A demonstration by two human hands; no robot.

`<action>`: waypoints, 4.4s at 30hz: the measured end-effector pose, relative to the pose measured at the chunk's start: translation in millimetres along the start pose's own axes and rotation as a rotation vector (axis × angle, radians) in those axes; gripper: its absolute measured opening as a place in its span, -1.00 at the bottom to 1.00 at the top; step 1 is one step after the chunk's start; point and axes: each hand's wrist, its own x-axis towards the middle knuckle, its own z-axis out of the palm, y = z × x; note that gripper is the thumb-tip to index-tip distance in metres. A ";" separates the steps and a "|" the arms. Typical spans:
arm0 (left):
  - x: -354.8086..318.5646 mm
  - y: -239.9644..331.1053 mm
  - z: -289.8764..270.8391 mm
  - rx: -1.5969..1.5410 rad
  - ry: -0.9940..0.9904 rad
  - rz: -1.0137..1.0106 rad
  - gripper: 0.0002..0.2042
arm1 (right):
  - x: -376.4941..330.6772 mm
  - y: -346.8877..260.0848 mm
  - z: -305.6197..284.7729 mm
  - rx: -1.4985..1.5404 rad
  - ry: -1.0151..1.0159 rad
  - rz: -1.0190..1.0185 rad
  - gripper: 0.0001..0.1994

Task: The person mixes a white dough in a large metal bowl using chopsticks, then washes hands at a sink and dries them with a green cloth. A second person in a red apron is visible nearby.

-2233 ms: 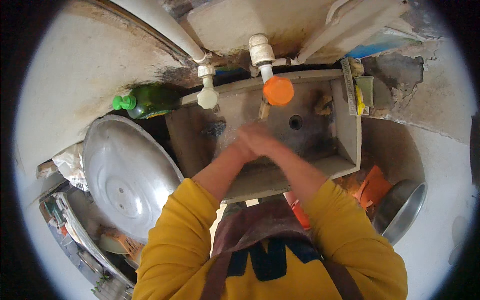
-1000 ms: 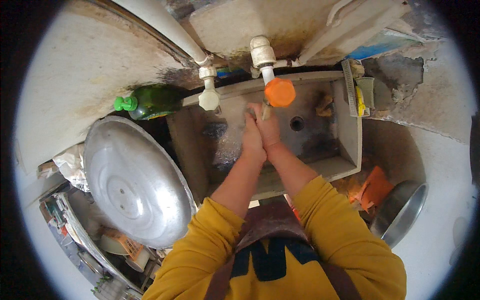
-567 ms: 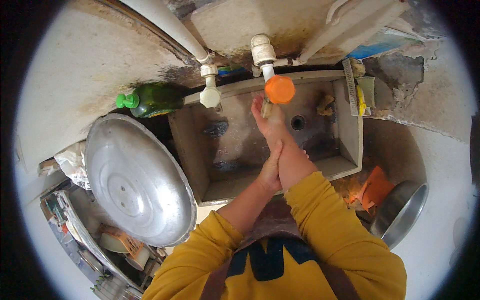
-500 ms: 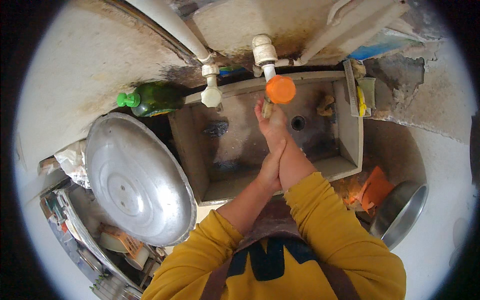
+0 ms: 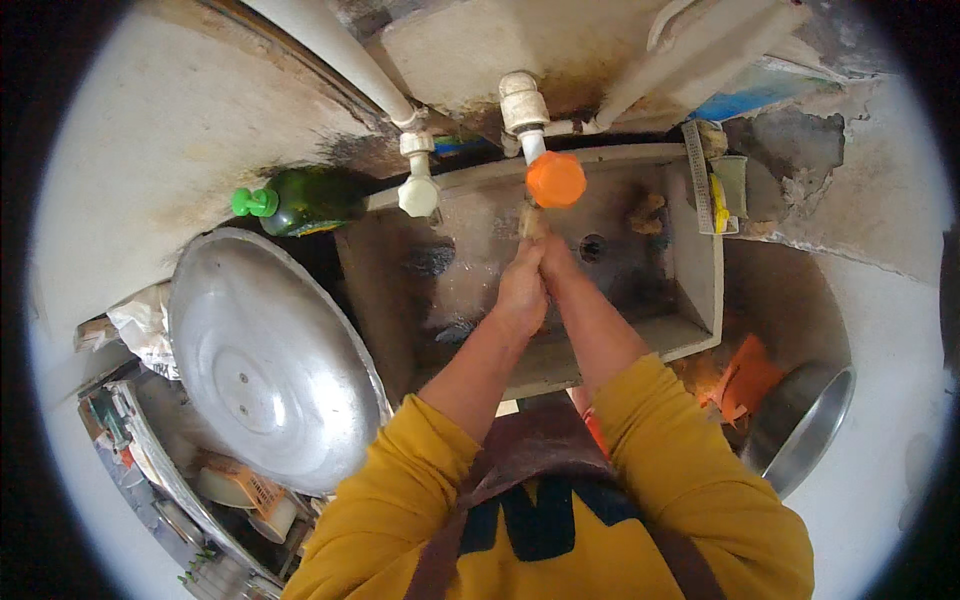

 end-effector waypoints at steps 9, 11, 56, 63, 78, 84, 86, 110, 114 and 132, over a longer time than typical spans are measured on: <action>-11.6 3.4 9.5 -0.019 -0.056 0.020 -0.55 | 42.9 25.8 -5.5 -0.212 -0.053 -0.070 -0.53; -10.7 -5.1 10.7 0.088 0.054 0.095 -0.56 | 50.2 23.4 -9.7 -0.197 -0.010 -0.154 -0.61; 47.3 44.2 -6.4 0.300 0.128 0.056 -0.76 | -75.5 12.6 36.3 0.605 -0.311 0.341 -0.35; -17.5 6.0 25.1 0.281 0.084 0.294 -0.51 | 41.5 29.1 -3.0 0.287 0.024 -0.265 -0.73; 18.8 27.5 -1.4 0.024 0.103 -0.108 -0.62 | 12.3 -10.8 2.1 -0.008 0.024 -0.285 -0.73; 13.6 9.0 5.1 0.185 0.246 0.044 -0.54 | 7.6 1.6 -18.5 -0.942 -0.176 -0.504 -0.80; 11.1 19.4 -8.3 0.254 0.210 -0.003 -0.56 | -8.6 -4.9 -29.7 -1.241 -0.254 -0.641 -0.76; -220.3 46.8 -54.9 1.840 -0.221 0.724 -0.47 | -92.5 -160.3 5.0 -1.440 0.289 -0.845 -0.62; -247.6 58.4 -57.1 1.864 -0.270 0.705 -0.49 | -74.2 -155.7 7.0 -1.333 0.360 -0.909 -0.60; -427.5 186.3 -8.8 0.935 -0.576 1.093 -0.71 | -234.5 -208.6 75.0 -1.312 -0.613 -0.630 -0.64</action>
